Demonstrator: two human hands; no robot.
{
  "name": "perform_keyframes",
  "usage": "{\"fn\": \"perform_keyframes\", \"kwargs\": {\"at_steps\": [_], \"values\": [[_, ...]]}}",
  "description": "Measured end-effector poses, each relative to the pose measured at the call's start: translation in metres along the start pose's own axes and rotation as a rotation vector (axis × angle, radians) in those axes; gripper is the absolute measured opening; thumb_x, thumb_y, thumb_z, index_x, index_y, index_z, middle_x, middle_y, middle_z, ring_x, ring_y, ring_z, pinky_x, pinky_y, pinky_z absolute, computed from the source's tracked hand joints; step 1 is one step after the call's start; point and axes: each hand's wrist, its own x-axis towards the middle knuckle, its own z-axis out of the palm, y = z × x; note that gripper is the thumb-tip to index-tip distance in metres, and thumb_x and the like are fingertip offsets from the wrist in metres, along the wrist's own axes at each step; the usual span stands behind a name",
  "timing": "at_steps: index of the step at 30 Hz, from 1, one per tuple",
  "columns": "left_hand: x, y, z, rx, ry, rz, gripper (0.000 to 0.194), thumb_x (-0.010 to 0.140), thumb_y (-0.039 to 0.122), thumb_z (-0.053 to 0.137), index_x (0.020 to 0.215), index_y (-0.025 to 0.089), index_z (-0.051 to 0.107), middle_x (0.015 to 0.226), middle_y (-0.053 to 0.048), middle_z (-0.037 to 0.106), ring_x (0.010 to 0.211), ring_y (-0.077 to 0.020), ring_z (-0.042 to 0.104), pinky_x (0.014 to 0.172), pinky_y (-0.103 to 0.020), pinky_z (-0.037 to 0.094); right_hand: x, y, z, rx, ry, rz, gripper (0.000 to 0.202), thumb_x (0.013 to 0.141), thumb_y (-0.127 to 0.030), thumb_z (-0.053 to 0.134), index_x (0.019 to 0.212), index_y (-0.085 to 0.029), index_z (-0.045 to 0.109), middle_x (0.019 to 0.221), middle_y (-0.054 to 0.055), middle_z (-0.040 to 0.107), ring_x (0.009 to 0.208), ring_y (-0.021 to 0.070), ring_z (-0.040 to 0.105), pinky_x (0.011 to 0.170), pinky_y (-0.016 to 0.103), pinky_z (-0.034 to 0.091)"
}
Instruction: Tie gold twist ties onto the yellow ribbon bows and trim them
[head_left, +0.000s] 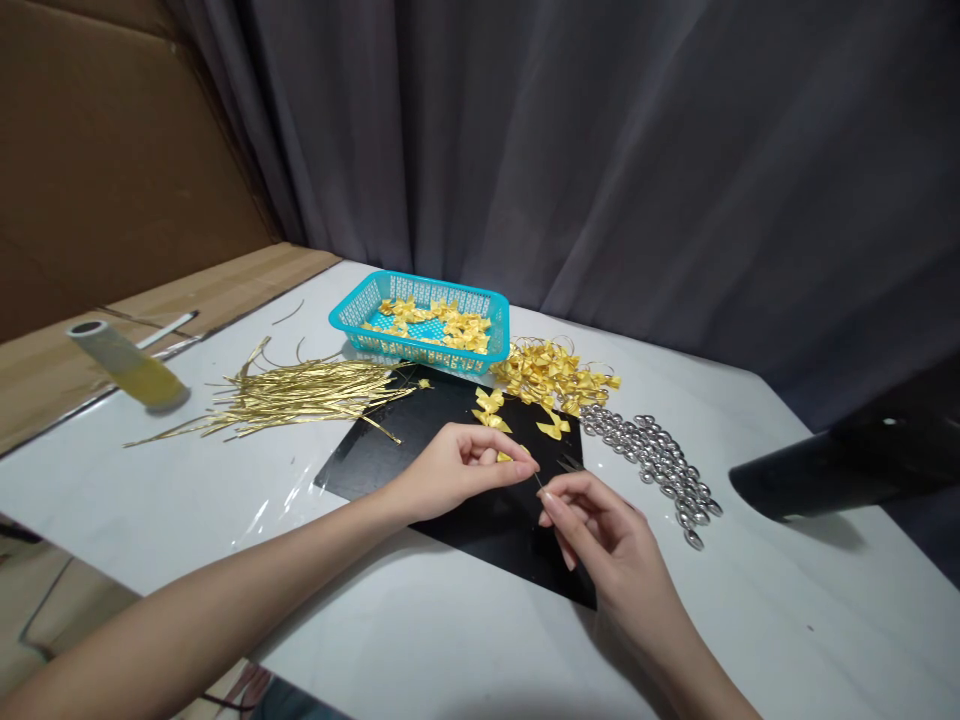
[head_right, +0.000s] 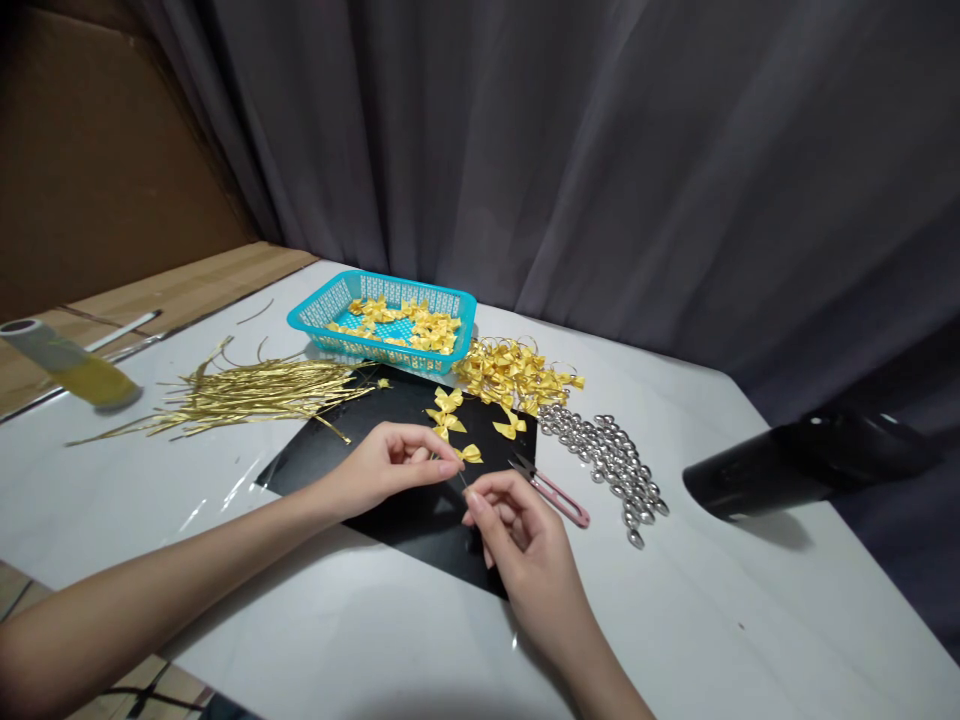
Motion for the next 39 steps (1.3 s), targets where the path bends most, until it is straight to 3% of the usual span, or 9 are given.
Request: {"fn": "perform_keyframes", "kwargs": {"at_steps": [39], "values": [[0.0001, -0.0016, 0.0010, 0.009, -0.004, -0.001, 0.037, 0.076, 0.046, 0.071, 0.088, 0.011, 0.072, 0.050, 0.010, 0.027, 0.049, -0.0058, 0.020, 0.048, -0.024, 0.014, -0.0005, 0.0008, 0.0002, -0.020, -0.012, 0.021, 0.029, 0.085, -0.048, 0.062, 0.084, -0.019, 0.060, 0.067, -0.001, 0.057, 0.047, 0.0070, 0.043, 0.043, 0.017, 0.039]]}}
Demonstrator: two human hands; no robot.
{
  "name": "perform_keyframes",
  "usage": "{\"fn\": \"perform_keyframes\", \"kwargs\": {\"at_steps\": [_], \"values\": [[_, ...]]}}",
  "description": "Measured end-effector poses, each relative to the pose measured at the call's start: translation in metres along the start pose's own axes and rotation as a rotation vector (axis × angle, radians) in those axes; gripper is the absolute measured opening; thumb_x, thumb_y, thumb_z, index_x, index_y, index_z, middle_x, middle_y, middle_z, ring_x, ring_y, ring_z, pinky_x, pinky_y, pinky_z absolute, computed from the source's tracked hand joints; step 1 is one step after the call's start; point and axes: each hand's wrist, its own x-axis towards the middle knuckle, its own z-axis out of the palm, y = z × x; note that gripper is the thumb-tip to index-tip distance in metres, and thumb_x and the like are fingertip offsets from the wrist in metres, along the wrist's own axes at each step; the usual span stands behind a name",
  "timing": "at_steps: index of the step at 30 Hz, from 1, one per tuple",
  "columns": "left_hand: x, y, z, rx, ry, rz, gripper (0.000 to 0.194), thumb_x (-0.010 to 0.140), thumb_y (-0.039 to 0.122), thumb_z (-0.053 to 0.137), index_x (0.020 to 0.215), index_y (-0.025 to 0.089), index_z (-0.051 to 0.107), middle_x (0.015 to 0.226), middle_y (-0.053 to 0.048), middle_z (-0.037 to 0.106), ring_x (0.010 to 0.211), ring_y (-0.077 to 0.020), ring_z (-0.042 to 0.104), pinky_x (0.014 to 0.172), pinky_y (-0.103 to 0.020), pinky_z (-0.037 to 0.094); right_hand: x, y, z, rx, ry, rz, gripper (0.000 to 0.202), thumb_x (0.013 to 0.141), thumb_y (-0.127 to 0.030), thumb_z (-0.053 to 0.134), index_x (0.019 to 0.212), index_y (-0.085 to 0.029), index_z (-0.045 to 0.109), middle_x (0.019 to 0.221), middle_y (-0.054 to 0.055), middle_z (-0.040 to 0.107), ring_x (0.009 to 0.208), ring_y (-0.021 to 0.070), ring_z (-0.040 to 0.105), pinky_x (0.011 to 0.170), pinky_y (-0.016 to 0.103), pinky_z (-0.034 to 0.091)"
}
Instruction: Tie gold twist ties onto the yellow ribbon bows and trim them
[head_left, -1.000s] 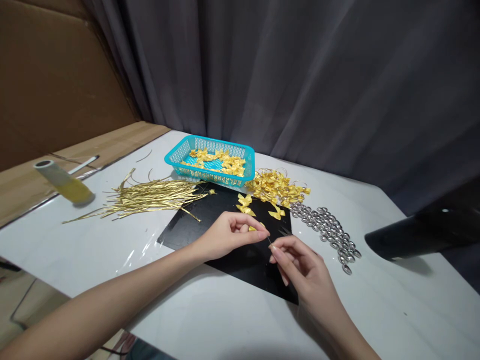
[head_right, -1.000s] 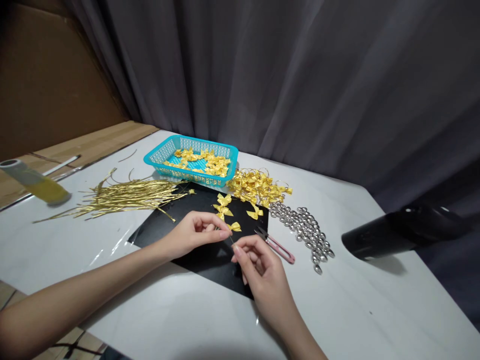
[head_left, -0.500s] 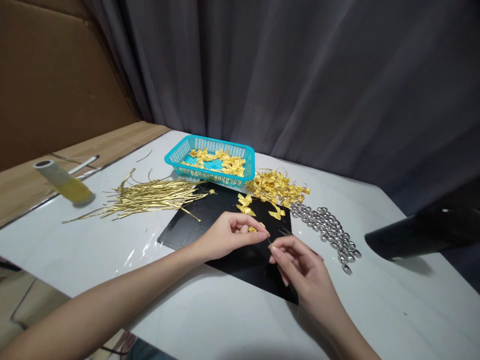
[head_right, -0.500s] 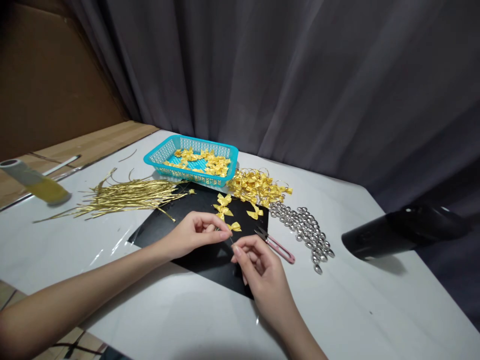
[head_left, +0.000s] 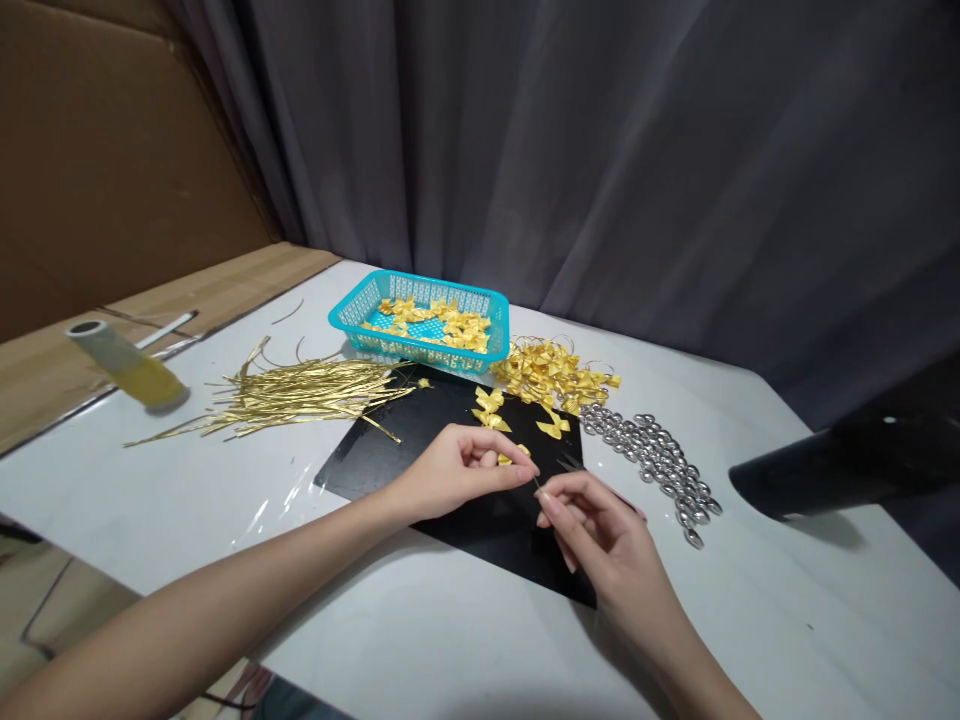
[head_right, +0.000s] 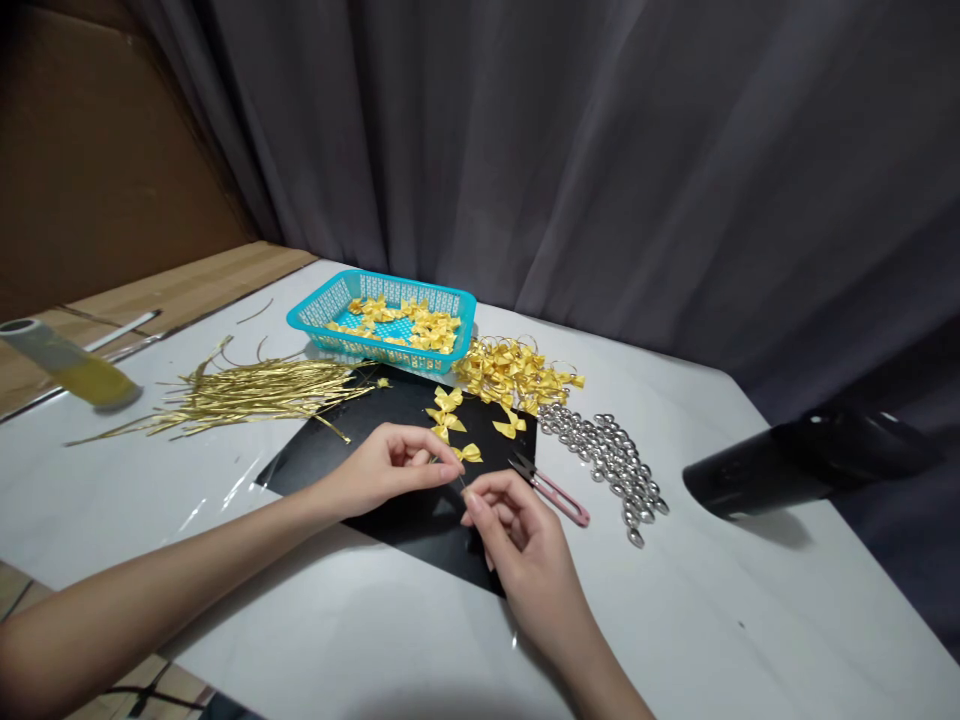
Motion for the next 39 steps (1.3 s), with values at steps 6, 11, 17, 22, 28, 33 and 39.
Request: {"fn": "perform_keyframes", "kwargs": {"at_steps": [6, 11, 17, 22, 28, 33, 39], "values": [[0.0004, -0.0004, -0.0004, 0.005, -0.003, 0.001, 0.037, 0.075, 0.045, 0.071, 0.087, 0.011, 0.072, 0.050, 0.010, 0.027, 0.049, -0.0055, 0.020, 0.048, -0.024, 0.014, 0.0005, 0.0014, 0.0008, -0.001, -0.001, 0.004, 0.029, 0.086, -0.048, 0.061, 0.084, -0.019, 0.060, 0.067, -0.001, 0.057, 0.048, 0.0071, 0.043, 0.043, 0.017, 0.039], [-0.0004, 0.0003, 0.0006, 0.014, -0.024, -0.001, 0.037, 0.074, 0.046, 0.073, 0.085, 0.011, 0.073, 0.050, 0.010, 0.026, 0.048, -0.0051, 0.020, 0.048, -0.024, 0.014, -0.0004, 0.0006, 0.0012, -0.009, -0.007, 0.018, 0.029, 0.086, -0.047, 0.062, 0.084, -0.019, 0.060, 0.068, -0.001, 0.058, 0.048, 0.0074, 0.043, 0.044, 0.018, 0.038], [0.0002, 0.0002, 0.0010, 0.020, -0.029, 0.004, 0.036, 0.074, 0.045, 0.073, 0.084, 0.010, 0.072, 0.050, 0.010, 0.026, 0.048, -0.0049, 0.020, 0.047, -0.024, 0.013, 0.0005, -0.0017, 0.0019, -0.006, 0.001, 0.025, 0.030, 0.085, -0.049, 0.062, 0.083, -0.019, 0.060, 0.068, 0.000, 0.058, 0.047, 0.0080, 0.043, 0.043, 0.020, 0.038], [-0.0002, 0.0015, 0.0006, 0.001, -0.017, -0.014, 0.035, 0.075, 0.045, 0.072, 0.084, 0.011, 0.072, 0.050, 0.010, 0.027, 0.048, -0.0051, 0.020, 0.048, -0.024, 0.014, 0.0008, -0.0015, 0.0022, -0.007, 0.000, 0.012, 0.030, 0.085, -0.048, 0.062, 0.083, -0.019, 0.060, 0.068, 0.000, 0.057, 0.047, 0.0076, 0.042, 0.043, 0.019, 0.038], [0.0002, 0.0030, 0.0003, -0.016, -0.005, -0.019, 0.037, 0.075, 0.047, 0.071, 0.085, 0.011, 0.071, 0.050, 0.010, 0.028, 0.049, -0.0055, 0.019, 0.049, -0.024, 0.014, -0.0008, -0.0002, 0.0008, -0.012, 0.003, 0.017, 0.029, 0.086, -0.048, 0.061, 0.084, -0.019, 0.060, 0.068, 0.000, 0.057, 0.048, 0.0078, 0.043, 0.043, 0.019, 0.038], [0.0002, 0.0031, 0.0000, -0.008, -0.001, -0.023, 0.038, 0.074, 0.048, 0.071, 0.085, 0.011, 0.072, 0.050, 0.010, 0.028, 0.049, -0.0056, 0.019, 0.049, -0.023, 0.014, -0.0010, -0.0012, 0.0004, -0.021, 0.015, 0.008, 0.031, 0.085, -0.049, 0.062, 0.084, -0.019, 0.061, 0.068, 0.000, 0.058, 0.047, 0.0082, 0.043, 0.043, 0.019, 0.039], [0.0004, 0.0049, 0.0010, -0.024, 0.013, -0.021, 0.036, 0.074, 0.046, 0.072, 0.084, 0.011, 0.072, 0.050, 0.010, 0.027, 0.049, -0.0055, 0.020, 0.049, -0.023, 0.016, -0.0012, -0.0004, 0.0008, -0.007, 0.018, 0.011, 0.030, 0.085, -0.049, 0.062, 0.084, -0.019, 0.061, 0.067, 0.000, 0.057, 0.047, 0.0080, 0.042, 0.042, 0.019, 0.037]]}}
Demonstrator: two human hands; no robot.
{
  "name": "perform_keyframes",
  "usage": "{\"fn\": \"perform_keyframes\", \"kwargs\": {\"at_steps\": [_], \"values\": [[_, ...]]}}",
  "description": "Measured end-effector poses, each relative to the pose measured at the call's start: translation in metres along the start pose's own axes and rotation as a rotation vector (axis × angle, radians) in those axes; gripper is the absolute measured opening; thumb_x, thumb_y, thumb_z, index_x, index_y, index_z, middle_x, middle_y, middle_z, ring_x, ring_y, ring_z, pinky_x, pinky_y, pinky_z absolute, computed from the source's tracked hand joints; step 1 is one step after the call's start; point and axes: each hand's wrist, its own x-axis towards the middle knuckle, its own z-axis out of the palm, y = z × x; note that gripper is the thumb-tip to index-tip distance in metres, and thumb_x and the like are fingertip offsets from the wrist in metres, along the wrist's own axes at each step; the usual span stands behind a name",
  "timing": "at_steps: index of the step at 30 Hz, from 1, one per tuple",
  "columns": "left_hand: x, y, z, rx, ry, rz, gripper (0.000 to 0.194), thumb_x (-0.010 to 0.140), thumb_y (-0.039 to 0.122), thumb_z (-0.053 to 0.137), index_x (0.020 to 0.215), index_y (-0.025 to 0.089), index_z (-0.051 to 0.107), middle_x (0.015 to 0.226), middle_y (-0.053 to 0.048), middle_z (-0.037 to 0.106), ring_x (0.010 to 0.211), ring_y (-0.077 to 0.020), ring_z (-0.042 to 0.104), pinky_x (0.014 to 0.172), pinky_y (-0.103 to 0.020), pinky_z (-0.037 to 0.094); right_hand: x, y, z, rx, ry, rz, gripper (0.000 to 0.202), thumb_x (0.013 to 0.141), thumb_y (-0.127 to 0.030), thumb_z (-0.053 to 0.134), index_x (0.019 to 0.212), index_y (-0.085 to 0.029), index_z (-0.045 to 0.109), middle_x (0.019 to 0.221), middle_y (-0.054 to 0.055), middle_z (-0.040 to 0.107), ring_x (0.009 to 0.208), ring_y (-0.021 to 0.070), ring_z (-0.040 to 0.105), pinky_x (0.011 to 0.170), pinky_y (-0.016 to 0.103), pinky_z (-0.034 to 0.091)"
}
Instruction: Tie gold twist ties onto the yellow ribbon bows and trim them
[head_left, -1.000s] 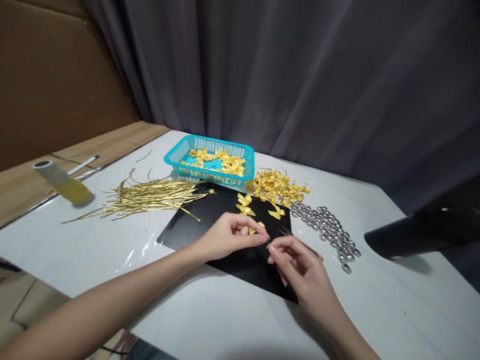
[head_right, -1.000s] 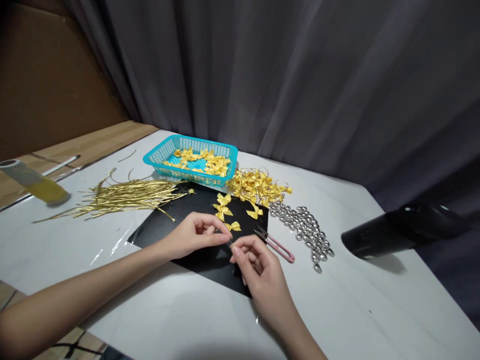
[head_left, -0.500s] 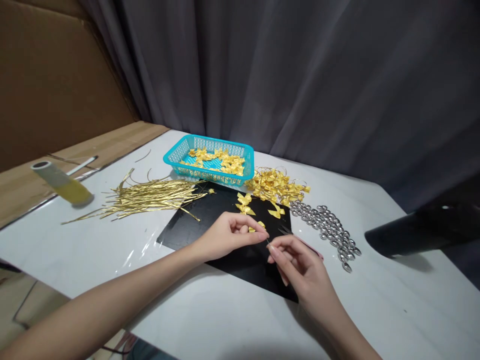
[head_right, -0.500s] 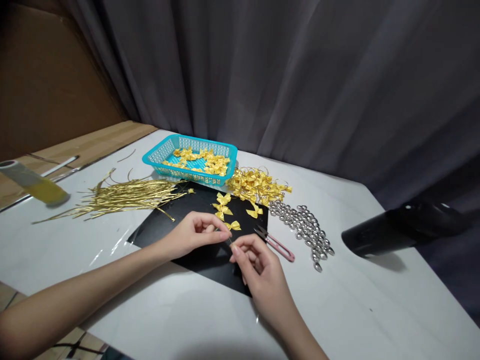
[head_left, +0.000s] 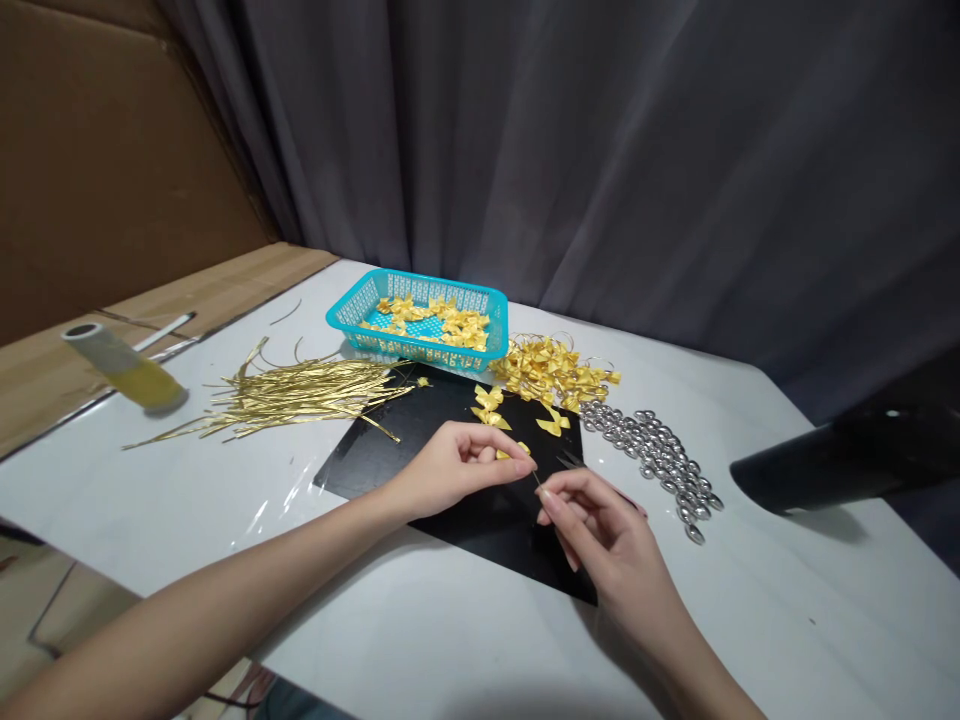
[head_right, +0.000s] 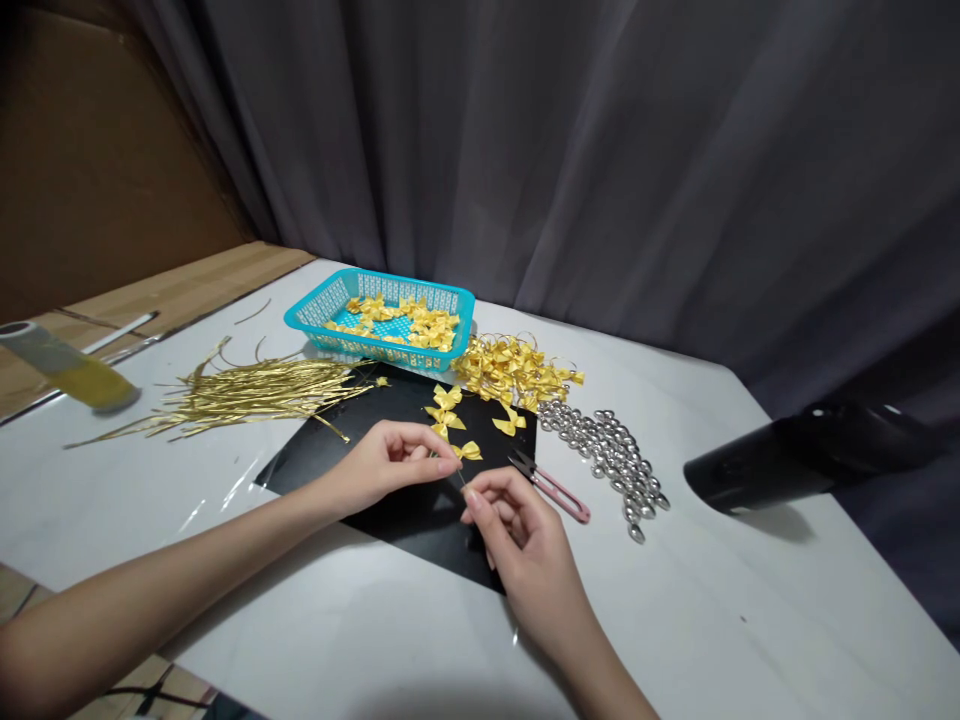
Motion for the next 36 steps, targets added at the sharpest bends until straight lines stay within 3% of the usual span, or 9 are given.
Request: {"fn": "perform_keyframes", "kwargs": {"at_steps": [14, 24, 36], "values": [[0.0000, -0.0010, 0.0000, 0.002, -0.004, -0.008, 0.040, 0.074, 0.049, 0.071, 0.086, 0.011, 0.071, 0.050, 0.010, 0.028, 0.049, -0.0055, 0.020, 0.049, -0.024, 0.015, 0.0007, 0.0012, 0.0008, -0.006, 0.002, 0.001, 0.030, 0.085, -0.048, 0.062, 0.085, -0.019, 0.060, 0.068, 0.000, 0.058, 0.047, 0.0076, 0.042, 0.043, 0.019, 0.036], [0.0002, -0.0026, -0.0001, 0.009, -0.011, -0.007, 0.040, 0.074, 0.050, 0.071, 0.087, 0.012, 0.071, 0.050, 0.010, 0.028, 0.049, -0.0059, 0.020, 0.049, -0.024, 0.015, 0.0005, 0.0055, -0.0010, -0.021, 0.015, -0.016, 0.028, 0.086, -0.048, 0.060, 0.085, -0.021, 0.060, 0.068, -0.001, 0.056, 0.046, 0.0081, 0.037, 0.039, 0.021, 0.023], [0.0002, -0.0027, -0.0002, 0.005, -0.027, 0.017, 0.036, 0.077, 0.045, 0.071, 0.087, 0.010, 0.070, 0.050, 0.010, 0.026, 0.049, -0.0055, 0.019, 0.049, -0.024, 0.014, -0.0003, 0.0078, -0.0002, 0.003, -0.014, 0.010, 0.024, 0.088, -0.045, 0.060, 0.087, -0.021, 0.059, 0.071, -0.002, 0.055, 0.048, 0.0071, 0.035, 0.040, 0.021, 0.020]]}}
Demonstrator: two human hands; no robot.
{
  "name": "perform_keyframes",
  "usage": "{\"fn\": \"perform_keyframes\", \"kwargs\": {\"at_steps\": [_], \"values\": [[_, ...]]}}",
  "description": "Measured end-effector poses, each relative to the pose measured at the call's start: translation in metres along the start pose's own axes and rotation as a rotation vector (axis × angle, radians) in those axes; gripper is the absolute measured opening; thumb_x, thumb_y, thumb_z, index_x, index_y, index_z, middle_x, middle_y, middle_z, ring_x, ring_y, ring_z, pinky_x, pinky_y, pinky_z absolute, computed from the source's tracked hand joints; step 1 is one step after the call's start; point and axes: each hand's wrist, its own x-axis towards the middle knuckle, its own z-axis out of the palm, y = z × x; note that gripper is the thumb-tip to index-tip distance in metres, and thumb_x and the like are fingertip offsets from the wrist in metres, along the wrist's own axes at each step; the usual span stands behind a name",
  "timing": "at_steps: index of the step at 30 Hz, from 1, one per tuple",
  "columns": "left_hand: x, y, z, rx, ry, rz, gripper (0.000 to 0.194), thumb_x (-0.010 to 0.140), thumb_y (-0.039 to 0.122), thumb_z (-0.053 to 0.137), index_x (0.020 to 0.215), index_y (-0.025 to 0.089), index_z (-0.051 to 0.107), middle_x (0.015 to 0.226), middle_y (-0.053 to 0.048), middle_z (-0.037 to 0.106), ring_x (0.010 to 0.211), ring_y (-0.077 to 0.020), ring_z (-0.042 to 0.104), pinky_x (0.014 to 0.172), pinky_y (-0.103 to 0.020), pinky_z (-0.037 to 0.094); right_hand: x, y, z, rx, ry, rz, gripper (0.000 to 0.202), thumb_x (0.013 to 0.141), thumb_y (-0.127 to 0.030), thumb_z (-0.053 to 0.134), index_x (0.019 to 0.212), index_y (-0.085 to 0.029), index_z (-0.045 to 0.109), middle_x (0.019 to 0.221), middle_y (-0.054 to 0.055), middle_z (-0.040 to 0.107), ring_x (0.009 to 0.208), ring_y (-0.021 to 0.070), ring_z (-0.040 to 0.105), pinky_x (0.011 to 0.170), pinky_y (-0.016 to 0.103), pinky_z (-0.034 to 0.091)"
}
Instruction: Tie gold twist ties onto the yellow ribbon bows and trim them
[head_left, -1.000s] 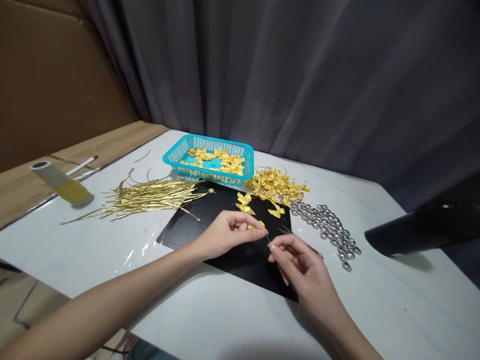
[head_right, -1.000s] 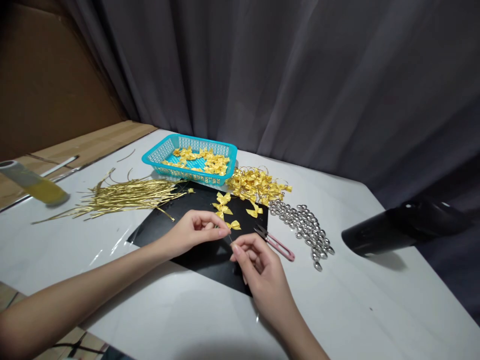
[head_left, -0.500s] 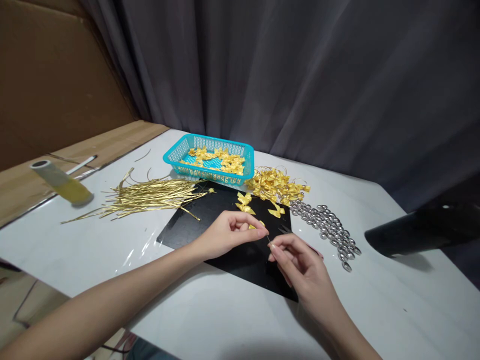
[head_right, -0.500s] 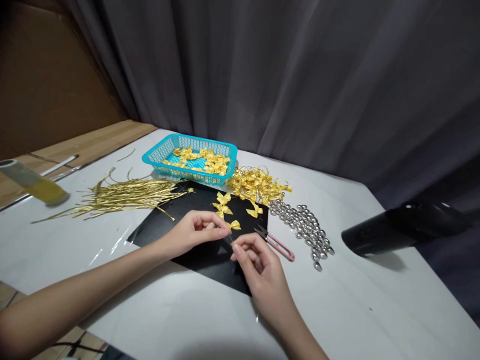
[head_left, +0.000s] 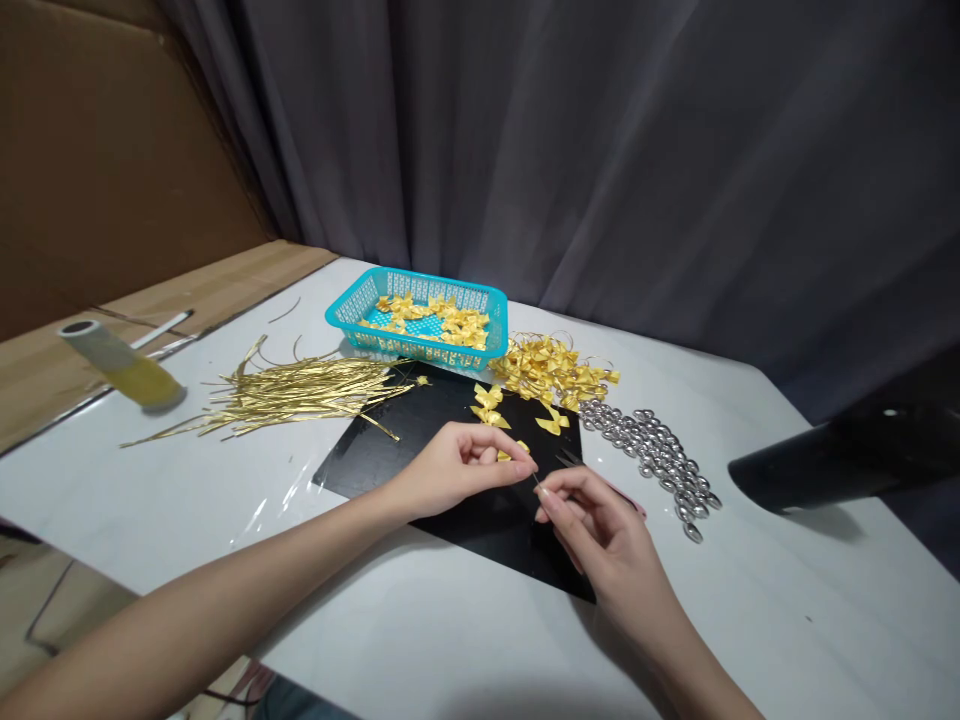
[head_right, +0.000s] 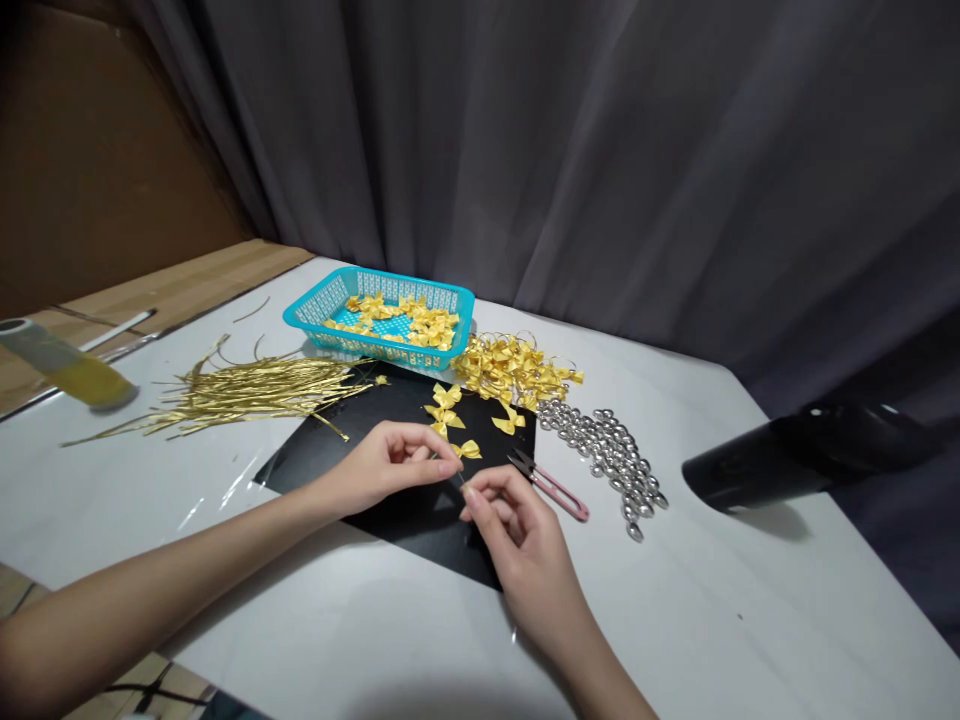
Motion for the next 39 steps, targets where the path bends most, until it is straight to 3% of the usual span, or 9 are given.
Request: {"fn": "perform_keyframes", "kwargs": {"at_steps": [16, 39], "values": [[0.0000, -0.0031, 0.0004, 0.016, -0.006, 0.007, 0.034, 0.075, 0.044, 0.072, 0.084, 0.011, 0.071, 0.051, 0.010, 0.026, 0.048, -0.0051, 0.020, 0.048, -0.023, 0.014, 0.0014, 0.0000, -0.0008, -0.015, -0.019, -0.034, 0.023, 0.089, -0.044, 0.059, 0.086, -0.021, 0.059, 0.071, -0.002, 0.056, 0.053, 0.0082, 0.041, 0.044, 0.022, 0.025], [0.0010, -0.0006, 0.0004, 0.006, 0.040, -0.004, 0.031, 0.074, 0.043, 0.072, 0.082, 0.013, 0.071, 0.049, 0.010, 0.025, 0.048, -0.0053, 0.020, 0.048, -0.022, 0.016, 0.0000, 0.0005, -0.0006, -0.025, 0.005, -0.035, 0.025, 0.088, -0.045, 0.059, 0.085, -0.020, 0.059, 0.069, -0.002, 0.056, 0.049, 0.0072, 0.035, 0.041, 0.022, 0.020]]}}
